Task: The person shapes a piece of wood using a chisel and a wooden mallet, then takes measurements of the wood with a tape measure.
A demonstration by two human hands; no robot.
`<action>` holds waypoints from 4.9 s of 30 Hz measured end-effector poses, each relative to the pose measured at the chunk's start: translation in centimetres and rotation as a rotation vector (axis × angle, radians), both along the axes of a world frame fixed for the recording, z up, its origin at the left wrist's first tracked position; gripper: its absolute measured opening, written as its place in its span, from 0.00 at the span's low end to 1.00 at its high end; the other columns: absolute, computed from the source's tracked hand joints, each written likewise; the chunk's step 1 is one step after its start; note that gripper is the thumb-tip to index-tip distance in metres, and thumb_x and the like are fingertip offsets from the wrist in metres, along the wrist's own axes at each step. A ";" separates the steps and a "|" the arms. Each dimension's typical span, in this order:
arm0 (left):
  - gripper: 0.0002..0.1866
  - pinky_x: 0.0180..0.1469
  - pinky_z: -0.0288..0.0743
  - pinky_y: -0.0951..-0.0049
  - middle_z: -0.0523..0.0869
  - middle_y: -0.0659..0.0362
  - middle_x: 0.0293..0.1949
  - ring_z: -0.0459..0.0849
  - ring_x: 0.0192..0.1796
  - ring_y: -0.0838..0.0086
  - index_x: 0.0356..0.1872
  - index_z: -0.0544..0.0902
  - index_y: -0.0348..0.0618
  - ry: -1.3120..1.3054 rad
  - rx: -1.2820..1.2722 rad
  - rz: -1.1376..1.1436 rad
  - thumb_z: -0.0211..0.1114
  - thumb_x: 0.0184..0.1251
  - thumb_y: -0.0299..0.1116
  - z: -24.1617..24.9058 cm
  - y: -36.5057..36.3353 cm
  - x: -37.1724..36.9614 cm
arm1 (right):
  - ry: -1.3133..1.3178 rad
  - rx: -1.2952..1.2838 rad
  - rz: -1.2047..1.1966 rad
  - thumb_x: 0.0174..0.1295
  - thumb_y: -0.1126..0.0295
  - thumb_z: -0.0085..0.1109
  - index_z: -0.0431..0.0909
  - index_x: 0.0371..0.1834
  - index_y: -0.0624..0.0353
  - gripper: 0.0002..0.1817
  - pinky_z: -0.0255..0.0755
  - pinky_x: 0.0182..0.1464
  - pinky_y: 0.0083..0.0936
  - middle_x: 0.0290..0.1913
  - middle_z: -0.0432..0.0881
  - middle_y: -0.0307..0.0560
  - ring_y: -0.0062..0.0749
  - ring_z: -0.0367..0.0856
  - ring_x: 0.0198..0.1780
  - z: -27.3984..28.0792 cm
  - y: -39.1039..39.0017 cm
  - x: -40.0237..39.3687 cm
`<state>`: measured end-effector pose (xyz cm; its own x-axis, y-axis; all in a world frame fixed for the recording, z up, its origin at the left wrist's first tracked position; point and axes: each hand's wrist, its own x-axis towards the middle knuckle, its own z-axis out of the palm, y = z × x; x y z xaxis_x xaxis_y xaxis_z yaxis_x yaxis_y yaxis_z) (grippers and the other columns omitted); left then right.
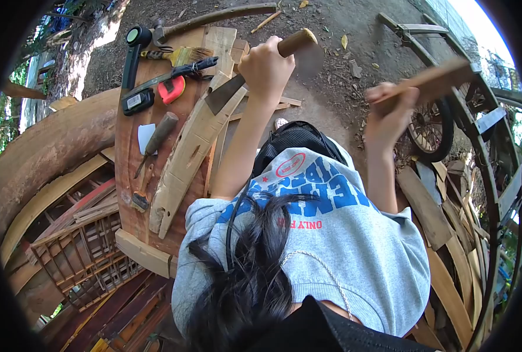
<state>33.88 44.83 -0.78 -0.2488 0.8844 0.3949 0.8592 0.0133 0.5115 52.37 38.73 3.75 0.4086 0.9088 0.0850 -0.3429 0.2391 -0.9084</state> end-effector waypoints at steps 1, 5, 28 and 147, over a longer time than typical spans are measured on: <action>0.04 0.28 0.75 0.60 0.81 0.54 0.17 0.82 0.22 0.56 0.21 0.81 0.49 0.001 0.001 0.003 0.65 0.45 0.36 0.0 0.0 -0.1 | -0.147 -0.150 0.238 0.67 0.50 0.47 0.60 0.50 0.58 0.22 0.66 0.31 0.19 0.31 0.72 0.43 0.23 0.70 0.25 -1.4 -1.6 -1.1; 0.05 0.26 0.77 0.61 0.82 0.53 0.18 0.84 0.23 0.58 0.22 0.81 0.47 0.071 -0.116 0.115 0.66 0.45 0.35 -1.9 -0.4 -2.7 | -0.317 -0.526 0.433 0.65 0.56 0.51 0.63 0.50 0.58 0.20 0.60 0.19 0.14 0.25 0.73 0.40 0.19 0.69 0.19 -0.7 -2.1 0.5; 0.09 0.26 0.74 0.54 0.80 0.50 0.16 0.81 0.24 0.51 0.18 0.79 0.50 0.153 -0.211 0.460 0.66 0.47 0.40 -2.6 -10.7 -11.2 | -0.278 -0.646 0.571 0.64 0.52 0.51 0.65 0.46 0.56 0.20 0.66 0.29 0.19 0.28 0.71 0.40 0.19 0.70 0.27 -1.8 -6.1 -4.6; 0.08 0.26 0.72 0.57 0.81 0.53 0.18 0.81 0.23 0.53 0.18 0.79 0.46 0.186 -0.134 0.530 0.66 0.49 0.38 -2.5 -28.6 -20.6 | -0.245 -0.411 0.594 0.66 0.53 0.50 0.63 0.50 0.58 0.21 0.57 0.19 0.12 0.23 0.71 0.36 0.16 0.67 0.20 -3.3 -19.3 -11.7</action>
